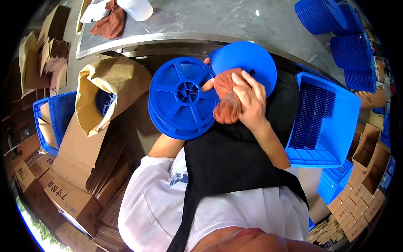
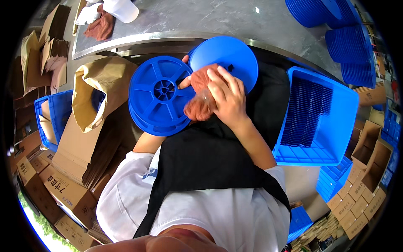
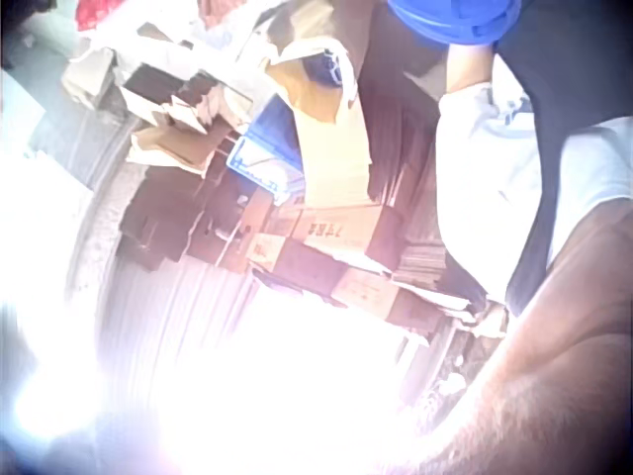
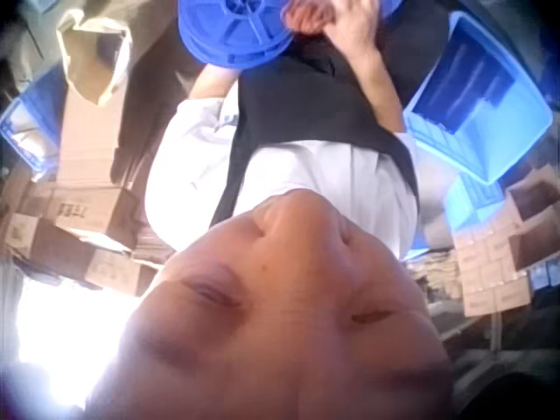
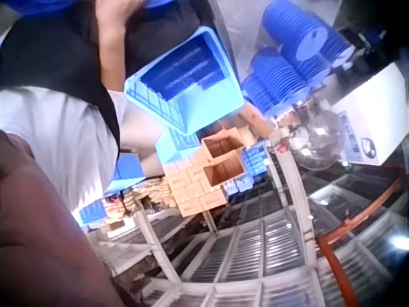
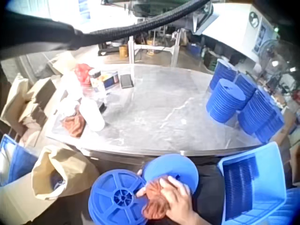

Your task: The person cleans plastic reels using a sponge and a liquid from a bottle, then places them into a blue storage bin.

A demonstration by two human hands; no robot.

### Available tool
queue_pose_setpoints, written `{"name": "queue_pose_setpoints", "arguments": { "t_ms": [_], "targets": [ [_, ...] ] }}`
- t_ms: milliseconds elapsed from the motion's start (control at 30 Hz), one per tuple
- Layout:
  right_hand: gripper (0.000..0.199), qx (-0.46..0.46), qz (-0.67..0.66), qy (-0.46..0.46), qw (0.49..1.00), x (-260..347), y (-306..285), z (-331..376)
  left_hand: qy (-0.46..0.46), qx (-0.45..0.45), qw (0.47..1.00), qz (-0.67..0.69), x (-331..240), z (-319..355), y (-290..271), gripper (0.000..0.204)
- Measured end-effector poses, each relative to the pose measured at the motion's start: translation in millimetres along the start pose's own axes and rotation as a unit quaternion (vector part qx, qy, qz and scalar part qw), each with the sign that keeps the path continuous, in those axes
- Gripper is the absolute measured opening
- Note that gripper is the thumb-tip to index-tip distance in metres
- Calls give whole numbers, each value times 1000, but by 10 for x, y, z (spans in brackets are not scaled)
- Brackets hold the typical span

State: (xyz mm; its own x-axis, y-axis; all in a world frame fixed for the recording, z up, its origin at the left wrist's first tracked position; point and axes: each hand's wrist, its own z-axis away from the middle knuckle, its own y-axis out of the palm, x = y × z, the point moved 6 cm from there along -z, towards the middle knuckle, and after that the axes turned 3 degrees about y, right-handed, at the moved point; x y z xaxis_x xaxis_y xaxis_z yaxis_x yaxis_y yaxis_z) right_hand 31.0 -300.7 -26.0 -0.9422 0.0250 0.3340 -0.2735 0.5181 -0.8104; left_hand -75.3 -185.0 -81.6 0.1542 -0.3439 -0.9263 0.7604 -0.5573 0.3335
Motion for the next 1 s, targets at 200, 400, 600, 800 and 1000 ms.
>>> {"name": "queue_pose_setpoints", "arguments": {
  "t_ms": [200,400,600,800,1000],
  "targets": [
    [39,-141,-1,328,934,-1229,-76,-10,-5,26,999,47,136,-50,-32,62],
    [46,9,-109,-10,994,-413,318,-689,-11,68,995,79,226,-145,-37,62],
    [24,125,-126,-153,972,-126,131,-247,-5,69,993,95,344,-187,-238,62],
    [35,-172,-322,302,881,-1371,30,35,-22,76,991,108,356,-253,-128,62],
    [26,-234,-550,482,640,-1527,-5,104,-1,74,991,115,367,-298,-50,63]
  ]
}}
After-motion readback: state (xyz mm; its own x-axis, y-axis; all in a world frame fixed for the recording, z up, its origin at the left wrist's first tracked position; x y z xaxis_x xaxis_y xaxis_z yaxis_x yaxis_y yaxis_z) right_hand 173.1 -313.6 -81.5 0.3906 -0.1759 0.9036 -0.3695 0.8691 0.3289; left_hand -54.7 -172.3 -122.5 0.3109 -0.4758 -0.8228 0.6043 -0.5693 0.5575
